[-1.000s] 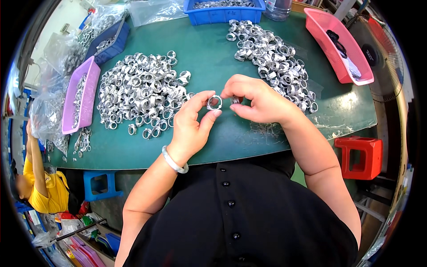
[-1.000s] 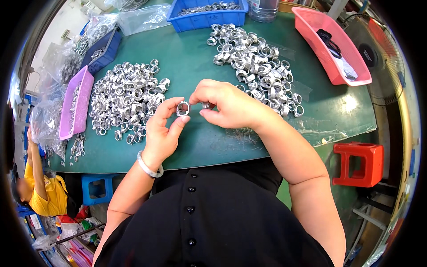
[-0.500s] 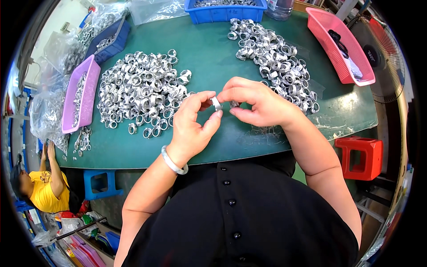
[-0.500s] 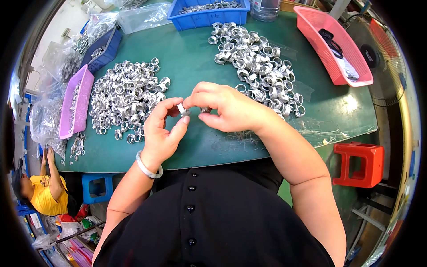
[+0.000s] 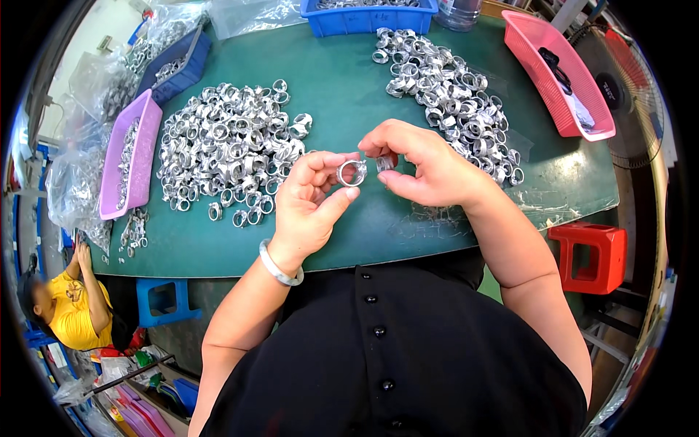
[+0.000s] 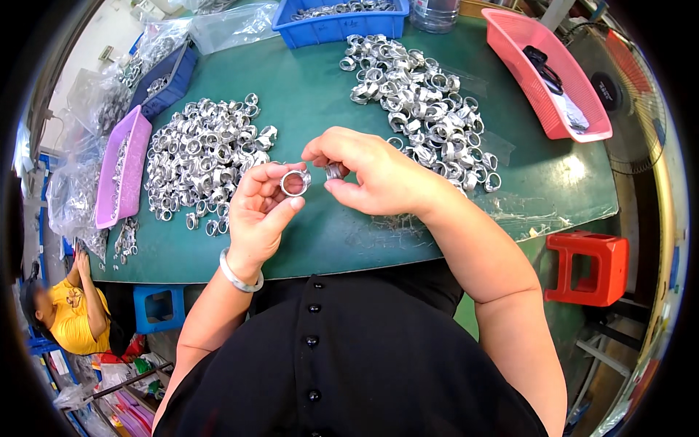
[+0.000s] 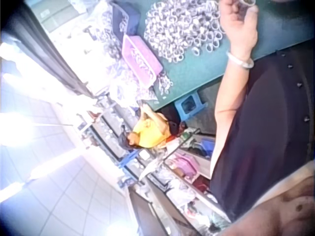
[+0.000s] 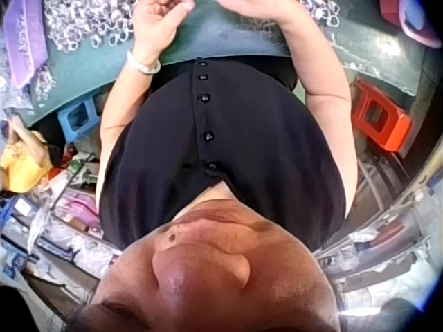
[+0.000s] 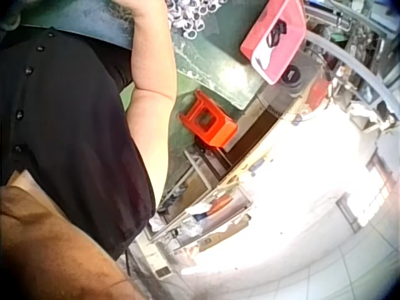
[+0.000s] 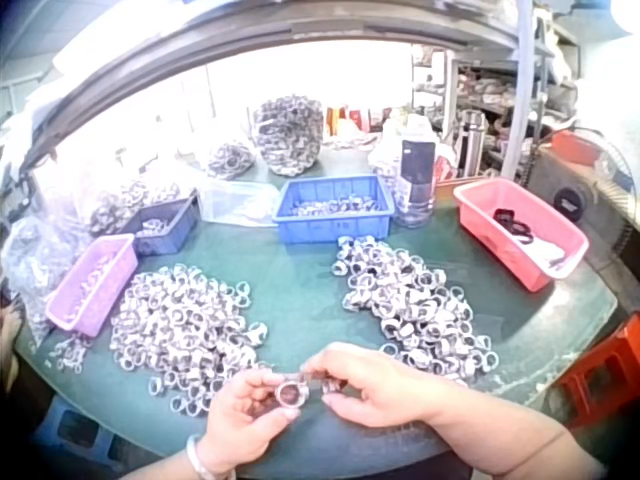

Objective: The person picks up metal rings one at a time from a pile on the table, turns them over by hand to look at all sides, and then places them into a separate pile on the same surface.

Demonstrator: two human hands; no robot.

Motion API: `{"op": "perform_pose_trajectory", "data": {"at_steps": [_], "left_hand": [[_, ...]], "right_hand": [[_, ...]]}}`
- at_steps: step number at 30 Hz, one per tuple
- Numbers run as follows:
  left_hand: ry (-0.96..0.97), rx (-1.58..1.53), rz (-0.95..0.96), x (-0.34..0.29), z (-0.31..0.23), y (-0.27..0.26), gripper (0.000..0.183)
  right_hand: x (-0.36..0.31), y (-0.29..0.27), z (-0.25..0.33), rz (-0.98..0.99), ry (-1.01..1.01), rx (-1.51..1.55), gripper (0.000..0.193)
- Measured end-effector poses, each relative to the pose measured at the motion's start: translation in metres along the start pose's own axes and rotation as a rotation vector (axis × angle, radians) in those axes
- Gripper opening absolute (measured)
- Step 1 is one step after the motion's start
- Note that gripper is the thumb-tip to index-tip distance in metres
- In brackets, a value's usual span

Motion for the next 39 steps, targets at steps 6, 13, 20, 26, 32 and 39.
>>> {"op": "perform_pose_trajectory", "data": {"at_steps": [6, 13, 20, 26, 32, 39], "left_hand": [[-0.022, -0.189, 0.020, -0.003, 0.005, -0.008, 0.043], [0.015, -0.197, 0.061, -0.004, 0.006, -0.011, 0.042], [0.235, 0.264, -0.047, 0.008, -0.001, -0.024, 0.038], [0.536, 1.221, -0.243, 0.029, -0.012, -0.056, 0.035], [0.606, 1.403, -0.277, 0.024, -0.021, -0.040, 0.034], [0.232, 0.823, -0.006, 0.008, -0.021, 0.017, 0.041]], "right_hand": [[0.001, 0.000, 0.000, -0.015, -0.015, -0.001, 0.033], [0.001, 0.000, -0.002, -0.031, -0.018, 0.013, 0.032], [-0.003, 0.002, -0.005, -0.071, 0.254, 0.387, 0.033], [0.000, -0.002, -0.006, -0.124, 0.299, 0.471, 0.034], [0.001, -0.001, -0.013, -0.203, 0.332, 0.564, 0.030], [0.000, 0.003, -0.011, -0.197, 0.360, 0.555, 0.032]]}}
Point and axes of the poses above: each hand's wrist, its own x-axis towards the middle knuckle, its own y-axis out of the palm, z = x × y, the point moved 1 cm from there along x, towards the middle knuckle, and after that the axes turned 8 degrees about -z, right-handed, at the moved point
